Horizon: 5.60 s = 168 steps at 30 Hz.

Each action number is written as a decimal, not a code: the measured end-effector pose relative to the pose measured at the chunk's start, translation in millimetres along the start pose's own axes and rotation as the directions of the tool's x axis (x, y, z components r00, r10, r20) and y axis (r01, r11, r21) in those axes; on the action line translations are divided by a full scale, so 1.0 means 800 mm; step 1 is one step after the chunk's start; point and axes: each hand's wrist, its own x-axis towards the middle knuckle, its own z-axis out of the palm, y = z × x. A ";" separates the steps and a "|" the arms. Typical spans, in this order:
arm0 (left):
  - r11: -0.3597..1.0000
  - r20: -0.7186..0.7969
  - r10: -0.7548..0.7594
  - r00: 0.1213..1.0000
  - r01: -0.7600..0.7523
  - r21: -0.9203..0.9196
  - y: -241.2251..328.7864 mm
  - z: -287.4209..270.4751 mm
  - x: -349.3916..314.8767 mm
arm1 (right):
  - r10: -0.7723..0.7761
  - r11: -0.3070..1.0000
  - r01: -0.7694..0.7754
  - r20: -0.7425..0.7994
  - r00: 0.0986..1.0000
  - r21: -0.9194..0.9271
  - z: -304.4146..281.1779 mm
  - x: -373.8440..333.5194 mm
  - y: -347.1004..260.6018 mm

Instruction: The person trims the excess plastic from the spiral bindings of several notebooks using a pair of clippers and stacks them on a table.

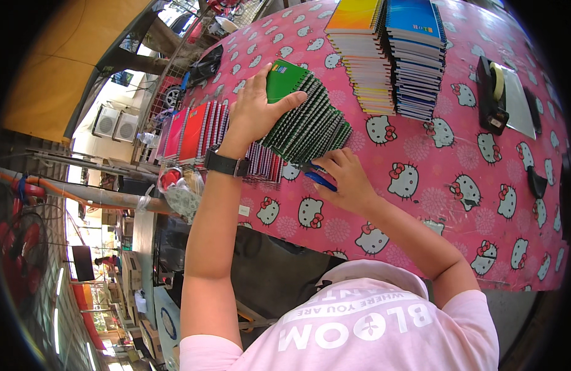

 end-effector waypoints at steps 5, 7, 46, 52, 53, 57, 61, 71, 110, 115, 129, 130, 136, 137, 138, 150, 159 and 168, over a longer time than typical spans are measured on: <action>1.000 0.007 -0.004 1.000 0.004 0.010 0.001 0.001 0.000 | -0.078 0.996 0.077 -0.026 0.997 -0.040 0.009 0.004 0.006; 1.000 0.010 -0.002 1.000 0.002 0.014 0.001 0.001 0.000 | -0.010 0.994 0.005 0.042 0.999 0.109 0.011 0.004 0.015; 1.000 0.109 0.006 0.994 -0.006 -0.004 -0.007 -0.005 0.010 | 0.125 0.989 -0.128 0.047 0.991 0.067 0.002 -0.012 0.004; 0.999 0.203 0.012 0.979 -0.019 0.035 0.006 -0.014 0.014 | -0.032 0.997 0.028 -0.056 0.998 -0.067 0.014 -0.008 0.014; 0.999 0.184 0.029 0.982 -0.031 0.008 0.004 -0.011 0.016 | -0.031 0.999 0.030 -0.062 0.998 -0.030 0.015 -0.008 0.018; 0.998 0.140 0.047 0.989 -0.041 -0.047 -0.009 -0.008 0.012 | 0.347 0.483 -0.586 0.472 0.811 0.651 0.017 0.000 0.035; 0.998 0.121 0.055 0.991 -0.052 -0.023 -0.003 -0.007 0.011 | 0.382 0.060 -0.767 0.695 0.609 0.639 0.008 0.002 0.027; 0.997 0.089 0.081 0.993 -0.079 -0.026 -0.008 -0.005 0.011 | -0.042 0.992 0.029 -0.101 0.994 -0.125 0.017 -0.010 0.004; 0.997 0.087 0.074 0.993 -0.074 -0.010 -0.003 -0.004 0.010 | 0.013 0.999 -0.012 0.012 1.000 -0.046 0.004 -0.024 0.041; 0.997 0.093 0.077 0.993 -0.075 -0.016 -0.005 -0.004 0.010 | 0.392 0.661 -0.535 0.366 0.844 0.526 0.000 -0.017 0.044; 0.997 0.096 0.071 0.993 -0.071 -0.009 -0.004 -0.004 0.009 | 0.030 0.996 -0.025 0.060 0.998 -0.081 0.013 -0.034 0.046; 0.998 0.097 0.067 0.993 -0.066 -0.010 -0.003 -0.004 0.008 | 0.006 0.995 -0.001 0.048 0.999 -0.101 0.014 -0.033 0.048; 0.996 0.082 0.087 0.993 -0.085 -0.027 -0.007 -0.003 0.009 | 0.265 0.880 -0.327 0.215 0.940 0.345 0.022 -0.034 0.054; 0.995 0.078 0.092 0.993 -0.090 -0.032 -0.008 -0.003 0.009 | 0.319 0.816 -0.408 0.270 0.909 0.409 0.023 -0.034 0.054; 0.996 0.079 0.090 0.993 -0.088 -0.028 -0.007 -0.003 0.010 | 0.366 0.742 -0.484 0.324 0.872 0.464 0.021 -0.032 0.054; 0.997 0.101 0.074 0.992 -0.074 -0.006 -0.004 -0.003 0.009 | 0.126 0.990 -0.119 0.081 0.989 -0.081 0.007 -0.039 0.059; 0.997 0.101 0.071 0.992 -0.072 -0.001 0.001 -0.004 0.010 | 0.405 0.255 -0.783 0.673 0.619 0.567 0.013 -0.026 0.098; 0.998 0.105 0.065 0.992 -0.064 -0.011 0.000 -0.005 0.009 | 0.077 0.995 -0.068 0.115 0.990 -0.080 0.014 -0.051 0.081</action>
